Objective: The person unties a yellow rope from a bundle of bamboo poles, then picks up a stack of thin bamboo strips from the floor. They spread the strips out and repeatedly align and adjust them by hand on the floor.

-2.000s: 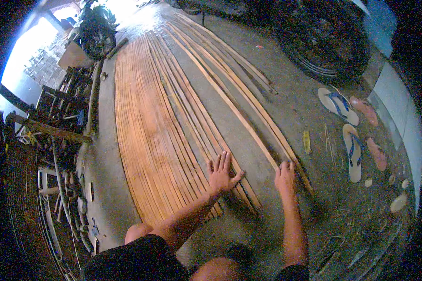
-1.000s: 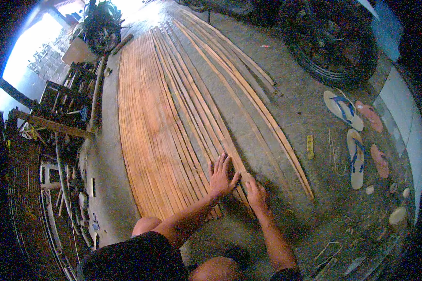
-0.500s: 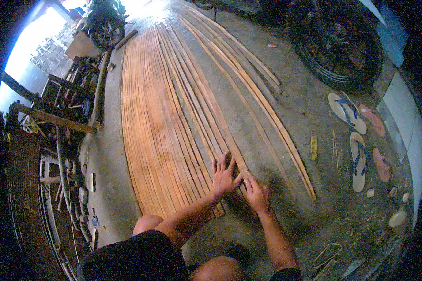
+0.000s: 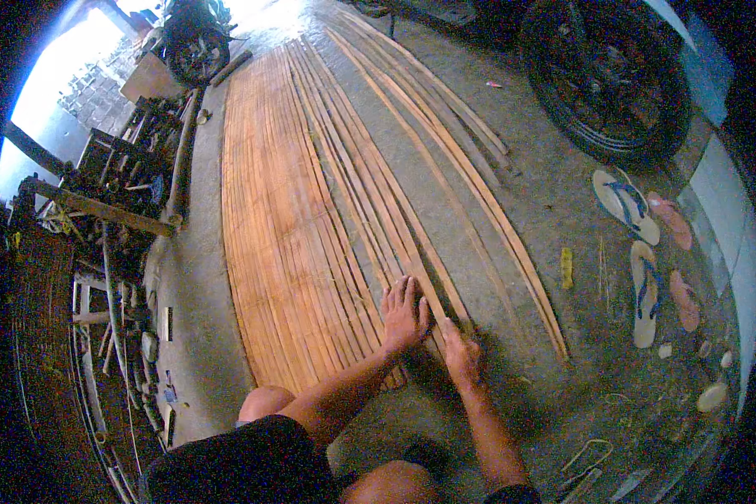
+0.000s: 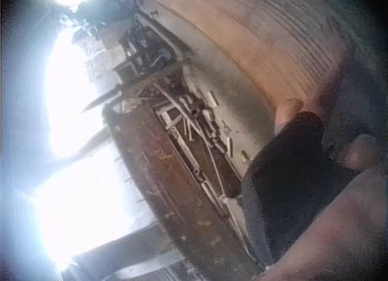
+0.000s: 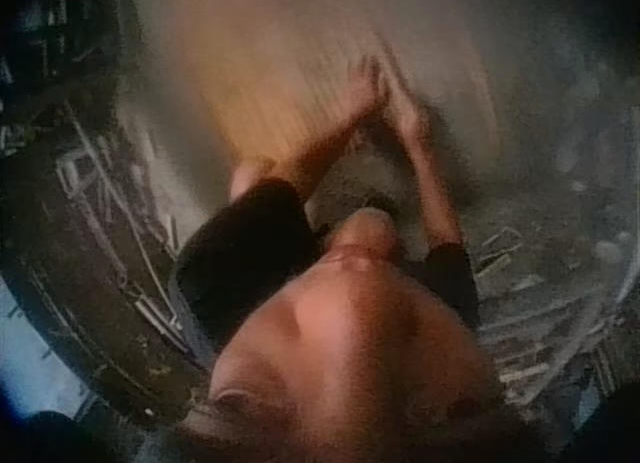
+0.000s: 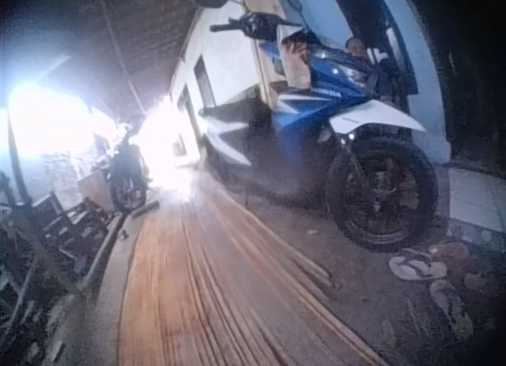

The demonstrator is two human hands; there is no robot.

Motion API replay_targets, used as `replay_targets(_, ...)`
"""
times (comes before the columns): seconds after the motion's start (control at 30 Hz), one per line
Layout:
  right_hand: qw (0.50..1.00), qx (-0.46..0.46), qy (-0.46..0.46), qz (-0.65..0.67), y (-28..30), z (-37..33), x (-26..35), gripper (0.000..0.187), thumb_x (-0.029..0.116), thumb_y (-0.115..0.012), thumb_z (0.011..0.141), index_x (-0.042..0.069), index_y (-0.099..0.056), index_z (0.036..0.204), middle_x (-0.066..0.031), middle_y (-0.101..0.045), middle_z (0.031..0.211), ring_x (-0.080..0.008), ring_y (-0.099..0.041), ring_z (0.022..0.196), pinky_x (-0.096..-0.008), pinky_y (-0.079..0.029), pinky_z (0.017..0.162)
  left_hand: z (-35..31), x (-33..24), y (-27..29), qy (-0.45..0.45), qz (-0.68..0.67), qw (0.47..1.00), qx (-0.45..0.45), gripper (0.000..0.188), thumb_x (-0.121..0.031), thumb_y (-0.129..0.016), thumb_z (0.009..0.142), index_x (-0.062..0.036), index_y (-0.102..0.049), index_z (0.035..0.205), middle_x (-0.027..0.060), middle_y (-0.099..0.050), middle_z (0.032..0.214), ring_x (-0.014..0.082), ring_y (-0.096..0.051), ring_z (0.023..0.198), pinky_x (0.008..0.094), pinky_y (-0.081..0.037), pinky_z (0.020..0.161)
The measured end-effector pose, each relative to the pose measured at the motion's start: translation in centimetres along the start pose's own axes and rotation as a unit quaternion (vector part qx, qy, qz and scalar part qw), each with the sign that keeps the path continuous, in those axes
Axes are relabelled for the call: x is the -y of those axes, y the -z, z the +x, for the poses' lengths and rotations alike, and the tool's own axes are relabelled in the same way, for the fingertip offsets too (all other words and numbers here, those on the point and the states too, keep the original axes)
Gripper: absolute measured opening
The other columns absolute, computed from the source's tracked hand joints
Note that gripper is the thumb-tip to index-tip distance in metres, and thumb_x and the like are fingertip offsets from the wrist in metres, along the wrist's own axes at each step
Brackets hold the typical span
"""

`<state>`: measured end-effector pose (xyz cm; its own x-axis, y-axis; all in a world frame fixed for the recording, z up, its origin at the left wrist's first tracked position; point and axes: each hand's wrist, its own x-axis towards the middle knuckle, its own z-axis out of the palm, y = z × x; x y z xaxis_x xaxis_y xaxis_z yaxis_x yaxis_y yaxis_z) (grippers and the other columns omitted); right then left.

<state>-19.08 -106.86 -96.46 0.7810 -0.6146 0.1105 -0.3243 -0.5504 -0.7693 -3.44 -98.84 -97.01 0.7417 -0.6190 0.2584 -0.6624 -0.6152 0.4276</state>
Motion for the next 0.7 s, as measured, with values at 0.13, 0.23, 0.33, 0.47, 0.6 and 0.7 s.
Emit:
replay_targets(0.13, 0.999, 0.028, -0.026, -0.003, -0.1, -0.4, -0.9, 0.035, 0.016, -0.061, 0.098, 0.011, -0.064, 0.133, -0.0225, -0.071, 0.104, -0.0383, -0.070, 0.091, -0.0445, -0.055, 0.074, 0.0, -0.2, -0.1, 0.006, -0.010, 1.000, -0.011, 0.056, -0.026, -0.055, 0.098, 0.0018, -0.045, 0.145, 0.0214, -0.046, 0.148, 0.0372, -0.041, 0.139, 0.0520, -0.021, 0.122)
replay_targets(0.23, 0.999, -0.013, 0.041, -0.022, 0.0, 0.6, -1.0, 0.037, 0.012, -0.063, 0.095, 0.008, -0.064, 0.132, -0.0226, -0.071, 0.090, -0.0400, -0.070, 0.079, -0.0466, -0.055, 0.069, 0.2, -0.2, 0.0, -0.004, 0.000, 1.000, -0.018, 0.053, -0.023, -0.056, 0.098, 0.0021, -0.046, 0.144, 0.0213, -0.046, 0.148, 0.0375, -0.041, 0.139, 0.0523, -0.022, 0.122)
replay_targets(0.33, 1.000, 0.000, 0.028, 0.009, 1.1, 1.9, -0.1, 0.037, 0.012, -0.063, 0.095, 0.009, -0.064, 0.132, -0.0239, -0.070, 0.099, -0.0407, -0.070, 0.084, -0.0467, -0.056, 0.071, -0.1, 0.5, -0.4, -0.005, -0.013, 1.000, -0.019, 0.052, -0.023, -0.055, 0.098, 0.0023, -0.046, 0.143, 0.0217, -0.046, 0.148, 0.0380, -0.041, 0.139, 0.0531, -0.023, 0.121)
replay_targets(0.47, 0.997, -0.034, 0.054, 0.039, 0.3, 0.6, -2.0, 0.038, 0.013, -0.062, 0.096, 0.011, -0.064, 0.133, -0.0241, -0.070, 0.104, -0.0411, -0.069, 0.088, -0.0480, -0.055, 0.073, -0.2, 0.0, -0.7, -0.011, -0.018, 0.999, -0.032, 0.052, -0.023, -0.055, 0.098, 0.0041, -0.047, 0.141, 0.0241, -0.046, 0.147, 0.0395, -0.041, 0.139, 0.0539, -0.024, 0.121)
replay_targets(0.6, 0.999, 0.032, 0.011, -0.003, -0.2, -0.5, -2.7, 0.038, 0.014, -0.062, 0.096, 0.009, -0.063, 0.134, -0.0219, -0.070, 0.105, -0.0415, -0.068, 0.091, -0.0473, -0.054, 0.078, -0.2, -0.1, -0.7, 0.005, -0.024, 0.999, -0.044, 0.051, -0.024, -0.055, 0.098, 0.0059, -0.048, 0.139, 0.0259, -0.046, 0.146, 0.0404, -0.040, 0.139, 0.0539, -0.024, 0.121)
replay_targets(0.7, 0.993, 0.055, -0.039, -0.097, 1.2, 0.0, 0.1, 0.037, 0.018, -0.064, 0.094, 0.009, -0.064, 0.130, -0.0178, -0.066, 0.104, -0.0410, -0.065, 0.091, -0.0473, -0.052, 0.078, -0.1, 0.5, -0.6, 0.008, -0.017, 0.999, -0.049, 0.051, -0.026, -0.055, 0.098, 0.0056, -0.049, 0.138, 0.0254, -0.046, 0.145, 0.0402, -0.040, 0.139, 0.0534, -0.024, 0.120)
